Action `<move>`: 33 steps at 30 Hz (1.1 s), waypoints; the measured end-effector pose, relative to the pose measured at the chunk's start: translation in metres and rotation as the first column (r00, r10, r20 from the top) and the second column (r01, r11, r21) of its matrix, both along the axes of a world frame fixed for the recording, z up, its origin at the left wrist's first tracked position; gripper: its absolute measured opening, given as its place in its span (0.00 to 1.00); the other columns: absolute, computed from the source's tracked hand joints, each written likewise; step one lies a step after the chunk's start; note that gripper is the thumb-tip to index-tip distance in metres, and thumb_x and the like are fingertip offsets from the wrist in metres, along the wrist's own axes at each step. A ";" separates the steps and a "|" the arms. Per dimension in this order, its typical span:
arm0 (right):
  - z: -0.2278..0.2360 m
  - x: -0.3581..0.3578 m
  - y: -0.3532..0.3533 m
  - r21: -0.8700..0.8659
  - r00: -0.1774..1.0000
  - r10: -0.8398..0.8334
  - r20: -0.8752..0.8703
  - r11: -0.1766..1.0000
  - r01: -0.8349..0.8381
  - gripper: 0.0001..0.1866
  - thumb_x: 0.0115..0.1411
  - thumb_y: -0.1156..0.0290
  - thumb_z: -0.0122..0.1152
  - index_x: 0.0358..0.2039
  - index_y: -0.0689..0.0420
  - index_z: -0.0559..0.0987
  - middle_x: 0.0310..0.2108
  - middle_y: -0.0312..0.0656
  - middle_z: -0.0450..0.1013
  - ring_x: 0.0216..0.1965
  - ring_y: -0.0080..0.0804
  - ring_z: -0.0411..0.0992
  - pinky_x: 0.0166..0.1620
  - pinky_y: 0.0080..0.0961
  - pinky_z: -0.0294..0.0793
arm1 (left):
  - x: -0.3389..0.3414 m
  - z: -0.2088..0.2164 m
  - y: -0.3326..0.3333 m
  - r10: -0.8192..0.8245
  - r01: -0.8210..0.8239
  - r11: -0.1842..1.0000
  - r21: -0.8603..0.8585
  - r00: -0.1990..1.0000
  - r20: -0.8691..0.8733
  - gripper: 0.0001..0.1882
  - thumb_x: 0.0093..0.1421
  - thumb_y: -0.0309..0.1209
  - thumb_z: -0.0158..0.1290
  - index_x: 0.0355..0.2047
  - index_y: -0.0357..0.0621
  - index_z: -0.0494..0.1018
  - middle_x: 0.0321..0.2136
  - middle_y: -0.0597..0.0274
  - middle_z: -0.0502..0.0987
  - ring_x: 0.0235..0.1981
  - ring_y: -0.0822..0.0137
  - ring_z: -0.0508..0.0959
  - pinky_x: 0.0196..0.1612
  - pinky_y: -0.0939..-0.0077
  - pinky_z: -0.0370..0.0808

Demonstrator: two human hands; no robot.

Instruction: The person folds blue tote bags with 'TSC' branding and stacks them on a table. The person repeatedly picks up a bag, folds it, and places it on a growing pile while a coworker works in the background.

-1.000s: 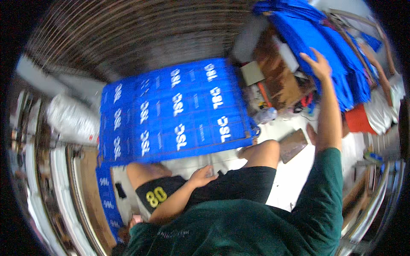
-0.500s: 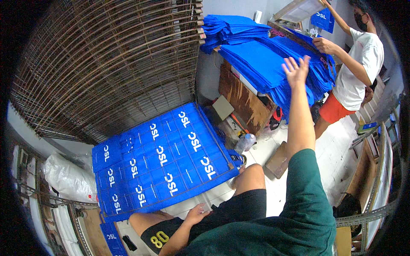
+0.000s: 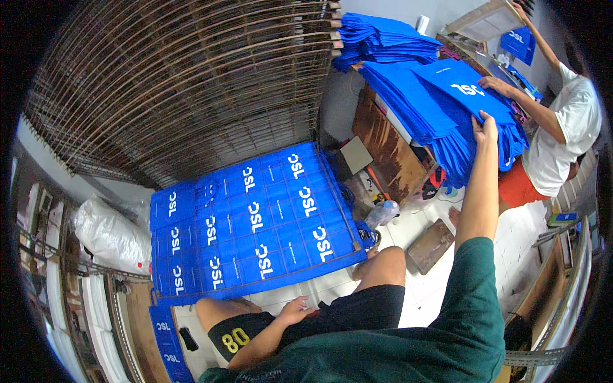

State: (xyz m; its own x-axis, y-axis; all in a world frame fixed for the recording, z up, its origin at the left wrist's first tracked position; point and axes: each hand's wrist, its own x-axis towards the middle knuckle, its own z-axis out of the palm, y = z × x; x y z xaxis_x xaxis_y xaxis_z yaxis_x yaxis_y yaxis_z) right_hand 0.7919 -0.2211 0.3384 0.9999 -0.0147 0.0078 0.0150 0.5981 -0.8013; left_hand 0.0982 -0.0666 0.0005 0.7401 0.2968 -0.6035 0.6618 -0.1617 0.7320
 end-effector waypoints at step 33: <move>0.023 -0.425 0.038 -0.516 0.592 0.803 0.060 0.533 -0.671 0.46 0.35 0.79 0.60 0.58 0.62 0.55 0.49 0.47 0.65 0.49 0.42 0.64 0.54 0.34 0.61 | -0.032 0.273 0.098 0.711 -0.406 0.671 -0.621 0.114 0.694 0.36 0.44 0.16 0.46 0.57 0.36 0.55 0.51 0.56 0.67 0.51 0.66 0.68 0.54 0.74 0.63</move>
State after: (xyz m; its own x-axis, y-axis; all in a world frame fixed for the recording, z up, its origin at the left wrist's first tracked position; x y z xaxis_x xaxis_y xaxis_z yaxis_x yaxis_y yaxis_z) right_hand 0.3665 -0.1832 0.3617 0.5988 0.7975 0.0745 -0.0344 0.1185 -0.9924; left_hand 0.0662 0.0310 0.2736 0.5114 0.8525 0.1087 -0.5224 0.2079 0.8270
